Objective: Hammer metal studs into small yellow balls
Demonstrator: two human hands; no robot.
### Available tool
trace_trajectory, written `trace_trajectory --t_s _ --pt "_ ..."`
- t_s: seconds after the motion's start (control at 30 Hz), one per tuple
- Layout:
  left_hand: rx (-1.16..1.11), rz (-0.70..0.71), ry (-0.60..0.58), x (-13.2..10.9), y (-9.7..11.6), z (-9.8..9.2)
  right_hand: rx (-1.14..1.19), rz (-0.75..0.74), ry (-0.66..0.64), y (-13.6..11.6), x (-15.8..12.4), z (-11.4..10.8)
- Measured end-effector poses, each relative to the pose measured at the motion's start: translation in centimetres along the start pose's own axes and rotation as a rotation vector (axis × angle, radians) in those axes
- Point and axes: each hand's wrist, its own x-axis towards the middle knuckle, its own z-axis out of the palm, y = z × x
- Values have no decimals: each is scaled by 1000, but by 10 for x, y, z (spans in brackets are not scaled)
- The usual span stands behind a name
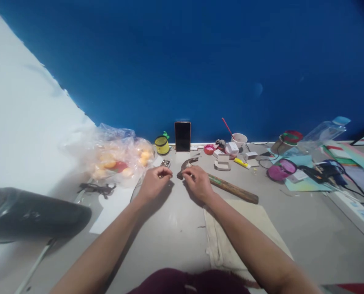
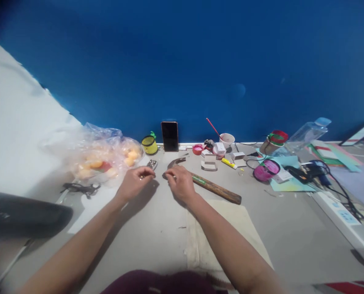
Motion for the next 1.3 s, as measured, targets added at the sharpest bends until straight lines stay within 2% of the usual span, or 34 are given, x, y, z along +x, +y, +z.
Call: trace_trajectory --t_s 0.13,0.23,0.5,0.63,0.77,0.9,0.97,1.03,1.17,1.3 --pt "-108 -17 13 -30 0 21 403 199 -182 -6 -3 6" --pt "-131 -9 43 -35 -6 28 524 265 -224 -6 -5 10" --pt "24 -13 35 -38 -19 32 496 311 -284 -6 -5 8" --pt "-6 -27 45 -39 -19 36 441 314 -274 -7 -4 5" --pt "-199 -97 54 -35 -21 38 479 291 -268 -4 -4 4" --pt "-711 -336 5 -28 -28 35 660 406 -193 3 -2 5" --pt "-980 -378 -46 -25 -32 31 727 483 -172 6 0 4" --pt "-1127 -364 -109 -23 -33 27 782 527 -169 9 2 3" --pt "-1148 -375 -176 -26 -30 23 920 570 -173 10 2 2" --pt "-990 -332 -206 -31 -28 27 1006 611 -166 9 0 2"
